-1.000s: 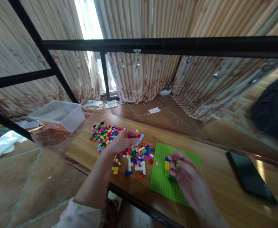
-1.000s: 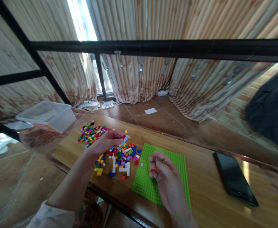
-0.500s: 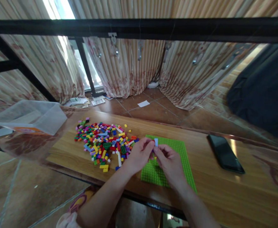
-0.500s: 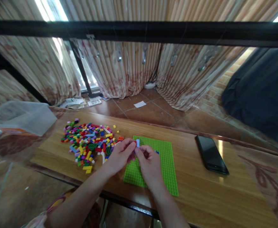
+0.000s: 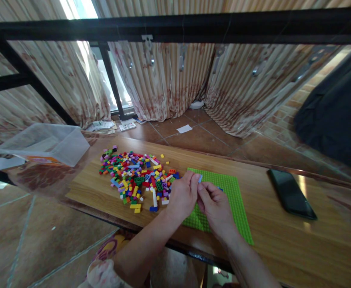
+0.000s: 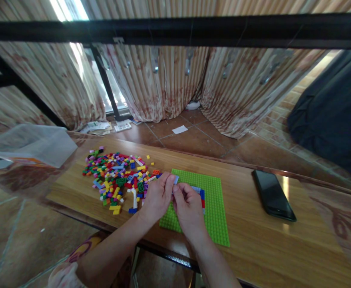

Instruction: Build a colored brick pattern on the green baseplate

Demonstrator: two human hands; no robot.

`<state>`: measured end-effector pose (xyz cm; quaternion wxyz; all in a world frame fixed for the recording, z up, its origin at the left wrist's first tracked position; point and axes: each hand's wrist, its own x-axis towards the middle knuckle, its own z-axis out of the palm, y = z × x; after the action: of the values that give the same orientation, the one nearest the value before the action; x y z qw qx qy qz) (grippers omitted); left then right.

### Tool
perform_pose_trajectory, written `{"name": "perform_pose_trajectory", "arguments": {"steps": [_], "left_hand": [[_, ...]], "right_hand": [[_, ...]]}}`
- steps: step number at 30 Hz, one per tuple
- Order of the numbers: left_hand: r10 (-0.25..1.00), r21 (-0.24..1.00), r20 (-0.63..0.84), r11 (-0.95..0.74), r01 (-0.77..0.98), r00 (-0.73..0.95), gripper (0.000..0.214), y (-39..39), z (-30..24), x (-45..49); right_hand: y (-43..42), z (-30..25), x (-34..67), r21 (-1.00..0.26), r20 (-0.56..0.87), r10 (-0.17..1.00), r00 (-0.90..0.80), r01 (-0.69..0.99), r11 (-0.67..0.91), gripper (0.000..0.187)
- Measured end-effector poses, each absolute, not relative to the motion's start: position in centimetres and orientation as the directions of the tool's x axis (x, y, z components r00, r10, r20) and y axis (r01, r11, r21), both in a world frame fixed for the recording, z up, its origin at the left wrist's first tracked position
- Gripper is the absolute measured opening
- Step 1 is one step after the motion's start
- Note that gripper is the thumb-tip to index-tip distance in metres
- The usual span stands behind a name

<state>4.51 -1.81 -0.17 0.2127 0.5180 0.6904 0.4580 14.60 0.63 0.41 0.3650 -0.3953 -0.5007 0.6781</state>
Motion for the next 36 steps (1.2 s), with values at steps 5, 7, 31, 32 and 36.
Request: {"name": "perform_pose_trajectory", "arguments": {"steps": [5, 7, 31, 32, 36], "left_hand": [[0.922, 0.897, 0.155, 0.020, 0.441, -0.355, 0.036, -1.4, -0.5, 4.3], [0.928, 0.921, 0.123, 0.025, 0.388, -0.352, 0.037, -1.2, -0.6, 3.9], [0.761, 0.344, -0.012, 0.612, 0.712, -0.648, 0.040, -3.3, 0.3, -8.0], [0.757, 0.352, 0.009, 0.610, 0.710, -0.654, 0.038, -3.3, 0.5, -8.1], [0.803, 0.513, 0.095, 0.467, 0.720, -0.589, 0.038, -3.1, 1.0, -7.7]], "right_hand": [[0.8, 0.6, 14.8, -0.959, -0.206, 0.890, -0.406, -0.099, -0.267, 0.044], [0.9, 0.7, 14.9, -0.942, -0.249, 0.872, -0.422, -0.105, -0.320, 0.045], [0.2, -0.3, 15.0, -0.931, -0.356, 0.803, -0.479, 0.111, -0.347, 0.047], [0.2, -0.3, 15.0, -0.929, -0.361, 0.801, -0.478, 0.114, -0.352, 0.047], [0.2, -0.2, 14.8, -0.925, -0.372, 0.791, -0.485, 0.124, -0.359, 0.046]]}}
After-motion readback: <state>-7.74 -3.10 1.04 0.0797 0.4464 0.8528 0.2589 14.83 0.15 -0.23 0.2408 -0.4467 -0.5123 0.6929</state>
